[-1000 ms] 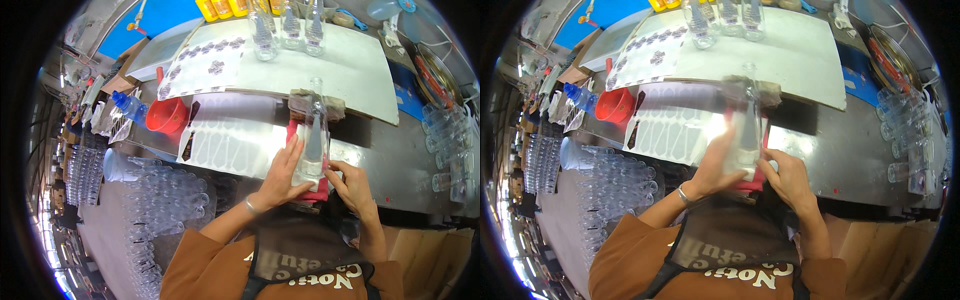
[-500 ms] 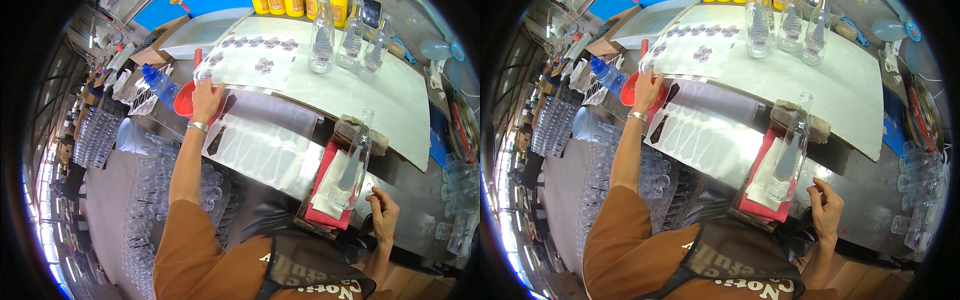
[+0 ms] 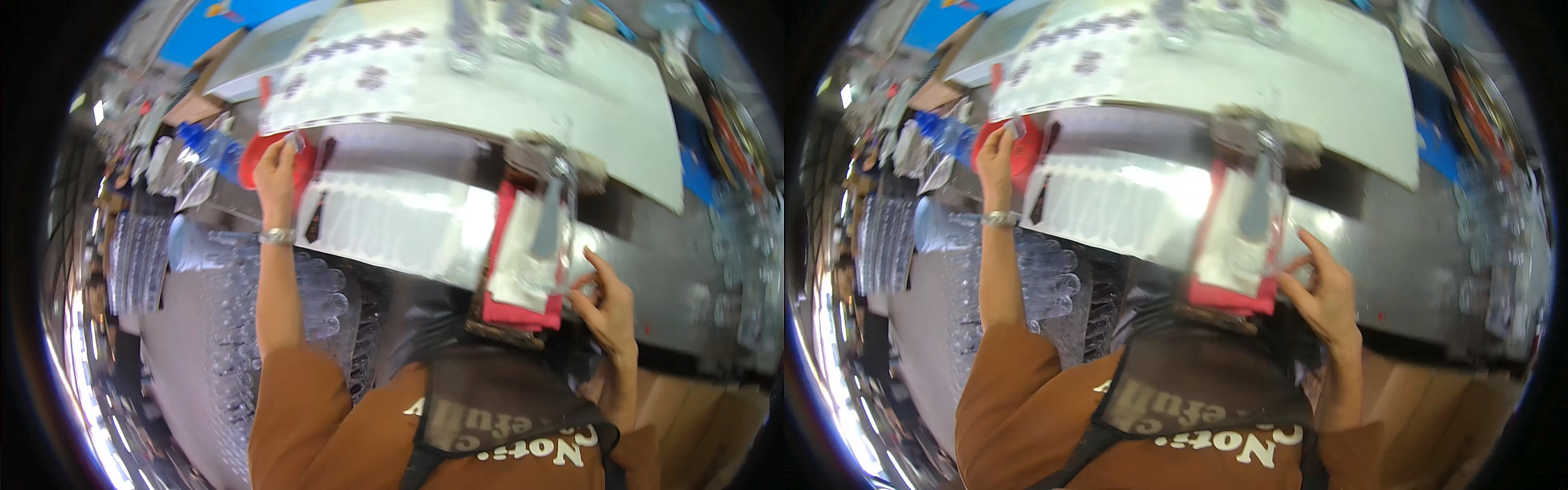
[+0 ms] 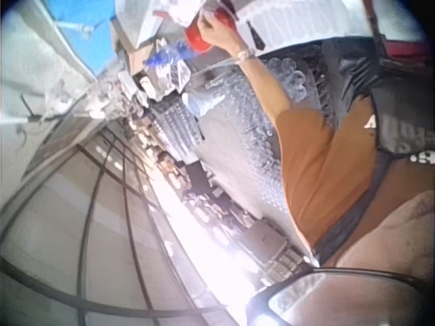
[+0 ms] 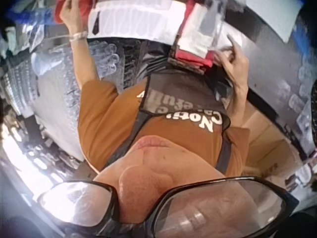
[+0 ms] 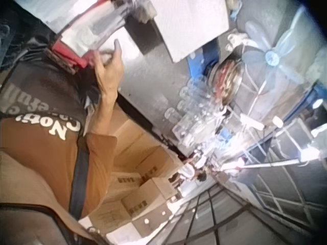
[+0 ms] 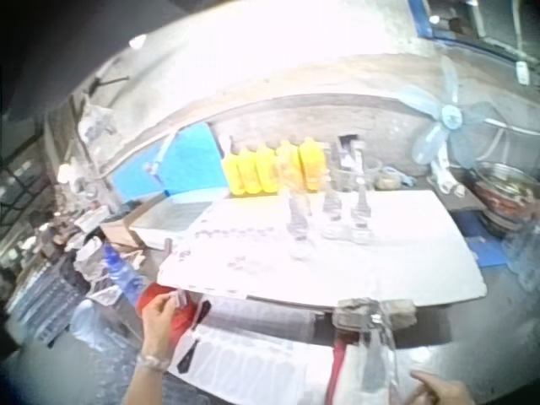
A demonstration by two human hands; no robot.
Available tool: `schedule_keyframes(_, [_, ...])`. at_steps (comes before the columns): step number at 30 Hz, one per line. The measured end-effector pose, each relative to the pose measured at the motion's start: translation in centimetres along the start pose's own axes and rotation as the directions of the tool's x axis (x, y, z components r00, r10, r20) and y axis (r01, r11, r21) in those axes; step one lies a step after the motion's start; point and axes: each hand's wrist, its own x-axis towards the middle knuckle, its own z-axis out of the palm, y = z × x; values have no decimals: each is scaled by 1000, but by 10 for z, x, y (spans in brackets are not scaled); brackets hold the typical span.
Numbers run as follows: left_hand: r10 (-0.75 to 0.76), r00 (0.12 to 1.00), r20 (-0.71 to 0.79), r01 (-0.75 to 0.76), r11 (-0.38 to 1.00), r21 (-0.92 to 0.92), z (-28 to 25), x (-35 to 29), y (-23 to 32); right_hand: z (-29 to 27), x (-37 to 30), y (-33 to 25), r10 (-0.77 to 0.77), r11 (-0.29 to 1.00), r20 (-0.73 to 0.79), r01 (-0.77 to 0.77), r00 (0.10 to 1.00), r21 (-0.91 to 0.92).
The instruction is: The person repeatedly picks clear plastic bottles, applies rectangular labels to their sides, and places them on a nearby surface. The person also handles sheets of labels and a small black tool during the process.
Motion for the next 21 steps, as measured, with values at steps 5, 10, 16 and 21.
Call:
schedule_keyframes(5, [54, 936, 347, 43, 963, -265, 97, -102, 99, 29, 3, 0, -270, 935, -67, 245, 961, -257])
schedule_keyframes(10, [587, 632, 506, -661, 749, -43, 146, -185, 212, 36, 1, -2, -302, 915, -101, 259, 948, -310])
schedule_keyframes(16, [485, 554, 677, -651, 759, -11, 146, -241, 217, 32, 3, -2, -288, 923, -70, 258, 955, -284])
schedule_keyframes(21, [577, 551, 603, -704, 709, -36, 166, -207, 211, 29, 3, 3, -339, 906, -79, 302, 938, -298])
